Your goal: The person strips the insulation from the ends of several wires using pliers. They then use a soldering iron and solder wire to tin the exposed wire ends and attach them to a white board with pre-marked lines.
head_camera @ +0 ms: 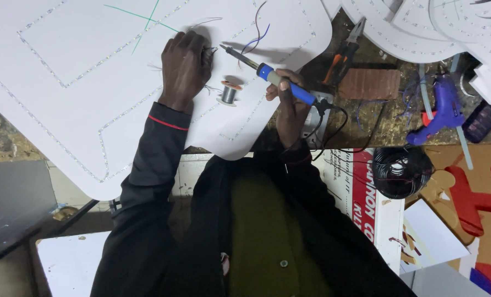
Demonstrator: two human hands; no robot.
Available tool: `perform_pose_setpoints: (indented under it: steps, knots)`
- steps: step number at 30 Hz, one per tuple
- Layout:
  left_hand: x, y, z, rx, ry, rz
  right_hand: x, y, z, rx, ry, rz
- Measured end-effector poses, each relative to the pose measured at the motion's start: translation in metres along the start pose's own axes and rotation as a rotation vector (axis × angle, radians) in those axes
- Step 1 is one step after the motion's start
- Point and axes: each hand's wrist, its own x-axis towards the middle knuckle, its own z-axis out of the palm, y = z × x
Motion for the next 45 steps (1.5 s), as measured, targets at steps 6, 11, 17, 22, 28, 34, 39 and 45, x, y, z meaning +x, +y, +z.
perform_pose_setpoints:
  steps: [6, 11, 17, 22, 28, 34, 39, 45]
  knots:
    - [0.001, -0.007, 0.002, -0.079, 0.012, 0.03, 0.005, 0.009, 0.003, 0.033, -0.023, 0.037]
    - [0.004, -0.006, -0.005, -0.114, -0.025, 0.026, 0.004, 0.013, 0.004, 0.007, -0.035, 0.039]
    - [0.005, -0.008, -0.005, -0.12, -0.043, 0.049, 0.006, 0.018, 0.002, -0.002, -0.051, -0.01]
    - [0.006, -0.007, -0.008, -0.129, -0.032, 0.071, 0.004, 0.013, 0.003, -0.025, -0.033, 0.026]
    - [0.006, -0.009, -0.005, -0.07, -0.047, 0.062, 0.004, 0.017, 0.004, -0.024, -0.044, 0.01]
    - [0.009, -0.009, -0.004, -0.06, -0.053, 0.083, 0.003, 0.017, 0.005, 0.028, -0.025, 0.015]
    - [0.012, -0.01, -0.004, -0.036, -0.105, 0.069, 0.004, 0.011, 0.007, 0.0, -0.032, 0.028]
    - [0.017, -0.006, -0.006, -0.064, -0.157, 0.012, 0.007, 0.015, 0.004, 0.019, -0.017, 0.001]
